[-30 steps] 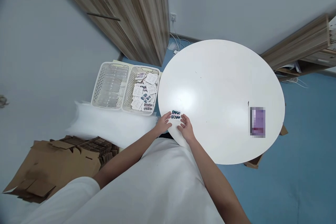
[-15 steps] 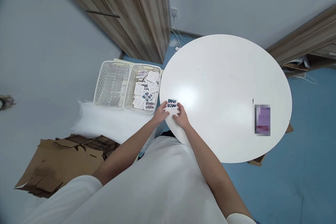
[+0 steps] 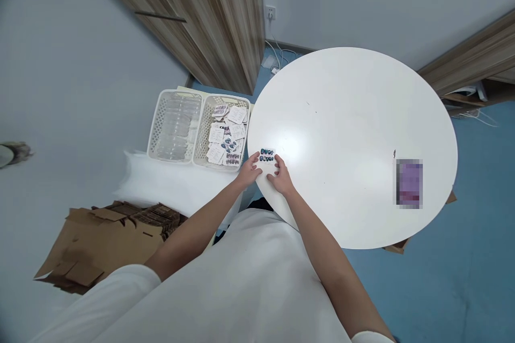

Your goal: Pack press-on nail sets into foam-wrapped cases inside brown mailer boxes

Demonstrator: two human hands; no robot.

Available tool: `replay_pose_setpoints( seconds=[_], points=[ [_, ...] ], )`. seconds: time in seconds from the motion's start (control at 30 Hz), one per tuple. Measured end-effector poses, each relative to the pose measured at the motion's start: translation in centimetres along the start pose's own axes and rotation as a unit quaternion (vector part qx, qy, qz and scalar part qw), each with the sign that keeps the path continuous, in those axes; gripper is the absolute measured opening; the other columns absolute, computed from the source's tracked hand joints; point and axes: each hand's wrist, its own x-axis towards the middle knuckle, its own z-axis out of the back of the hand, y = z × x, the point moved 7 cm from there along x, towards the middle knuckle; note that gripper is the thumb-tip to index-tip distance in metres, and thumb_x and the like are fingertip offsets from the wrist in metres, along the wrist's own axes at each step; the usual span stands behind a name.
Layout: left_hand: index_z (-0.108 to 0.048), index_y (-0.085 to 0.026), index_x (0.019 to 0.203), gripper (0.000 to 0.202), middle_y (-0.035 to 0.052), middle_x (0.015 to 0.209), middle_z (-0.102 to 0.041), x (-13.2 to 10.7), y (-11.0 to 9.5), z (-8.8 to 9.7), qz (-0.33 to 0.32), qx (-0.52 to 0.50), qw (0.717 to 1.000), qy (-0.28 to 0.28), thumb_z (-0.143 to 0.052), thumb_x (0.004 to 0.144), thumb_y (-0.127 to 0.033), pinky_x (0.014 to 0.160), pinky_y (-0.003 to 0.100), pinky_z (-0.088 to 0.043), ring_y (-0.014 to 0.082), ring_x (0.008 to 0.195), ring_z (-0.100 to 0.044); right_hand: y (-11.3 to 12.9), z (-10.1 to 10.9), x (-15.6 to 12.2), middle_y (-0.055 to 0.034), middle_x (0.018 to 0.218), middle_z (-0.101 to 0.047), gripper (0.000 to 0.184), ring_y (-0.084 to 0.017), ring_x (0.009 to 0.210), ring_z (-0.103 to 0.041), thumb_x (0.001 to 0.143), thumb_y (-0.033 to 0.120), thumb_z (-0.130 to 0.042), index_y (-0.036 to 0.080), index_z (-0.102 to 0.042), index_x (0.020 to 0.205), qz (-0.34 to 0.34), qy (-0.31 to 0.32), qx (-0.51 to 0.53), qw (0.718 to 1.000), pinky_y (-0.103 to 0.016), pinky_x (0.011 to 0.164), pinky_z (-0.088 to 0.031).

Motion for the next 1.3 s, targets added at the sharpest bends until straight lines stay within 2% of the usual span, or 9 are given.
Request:
replay_pose_setpoints(
  seconds=[0.27,0.43,0.7,0.87,1.03,1.1,1.17,1.3],
  points=[
    [-0.030,-0.023,0.130,0.066,0.0084,0.134,-0.033,-1.2,-0.3,0.2,-0.014,-0.016,0.999,-0.023,-0.049,0.068,-0.010,0.099,0.038,-0.030,0.0230,0.125,-0.028,-0.2,0.6,-0.8,-0.0029,0.135,-0.030,0.075,-0.019,0.116,-0.036,0.064,0.026,-0.058,0.032,-0.022,0.130,0.003,0.011,0.037,0.999,-0.037,0.091,-0.039],
    [-0.030,-0.022,0.130,0.065,0.0077,0.137,-0.030,-2.6,0.4,-0.2,-0.023,-0.027,0.998,-0.054,-0.050,0.069,-0.012,0.101,0.037,-0.027,0.0223,0.126,-0.026,-0.6,1.6,-2.1,-0.0016,0.138,-0.025,0.073,-0.018,0.123,-0.031,0.066,0.026,-0.058,0.034,-0.022,0.130,0.001,0.059,0.044,0.997,-0.038,0.097,-0.034],
    [-0.039,-0.019,0.124,0.058,0.0102,0.134,-0.036,-7.6,2.3,-1.0,0.005,-0.050,0.995,-0.088,-0.059,0.069,-0.023,0.094,0.036,-0.035,0.0260,0.122,-0.033,-1.7,3.0,-4.4,-0.0029,0.139,-0.025,0.072,-0.020,0.127,-0.025,0.066,0.030,-0.059,0.031,-0.025,0.130,-0.009,0.113,0.029,0.993,-0.040,0.100,-0.028],
    [-0.046,-0.018,0.118,0.054,0.0116,0.126,-0.045,-11.3,3.5,-0.7,0.018,-0.050,0.993,-0.107,-0.062,0.068,-0.032,0.086,0.034,-0.041,0.0247,0.107,-0.049,-2.3,3.7,-5.2,-0.0055,0.135,-0.033,0.064,-0.021,0.123,-0.033,0.066,0.030,-0.056,0.026,-0.033,0.126,-0.017,0.087,-0.006,0.996,-0.038,0.098,-0.031],
    [-0.048,-0.017,0.116,0.052,0.0122,0.114,-0.053,-14.2,5.1,1.8,0.027,-0.030,0.989,-0.142,-0.061,0.068,-0.032,0.079,0.033,-0.044,0.0227,0.096,-0.055,-2.1,4.2,-5.4,-0.0091,0.127,-0.042,0.056,-0.023,0.112,-0.044,0.066,0.032,-0.054,0.023,-0.041,0.120,-0.027,0.032,-0.072,0.997,-0.037,0.090,-0.039],
    [-0.049,-0.017,0.114,0.051,0.0117,0.110,-0.055,-15.4,5.5,3.4,0.023,-0.033,0.985,-0.170,-0.062,0.067,-0.031,0.078,0.032,-0.045,0.0220,0.094,-0.055,-1.3,3.6,-5.5,-0.0094,0.125,-0.044,0.054,-0.022,0.107,-0.048,0.066,0.033,-0.053,0.022,-0.042,0.118,-0.002,0.010,-0.086,0.996,-0.036,0.085,-0.042],
    [-0.051,-0.017,0.112,0.049,0.0113,0.107,-0.056,-16.7,5.7,5.0,0.016,-0.038,0.981,-0.192,-0.063,0.066,-0.031,0.076,0.031,-0.045,0.0214,0.092,-0.056,-0.2,1.9,-5.7,-0.0094,0.121,-0.046,0.052,-0.021,0.100,-0.051,0.066,0.033,-0.052,0.022,-0.042,0.117,0.029,0.007,-0.085,0.996,-0.034,0.079,-0.045],
    [-0.051,-0.017,0.111,0.049,0.0113,0.105,-0.057,-19.1,6.2,8.2,-0.008,-0.039,0.979,-0.199,-0.063,0.066,-0.032,0.074,0.030,-0.045,0.0199,0.087,-0.058,2.2,-4.6,-6.0,-0.0077,0.102,-0.056,0.049,-0.017,0.080,-0.057,0.068,0.034,-0.050,0.019,-0.044,0.114,0.072,0.076,-0.076,0.992,-0.033,0.069,-0.046]
  ],
)
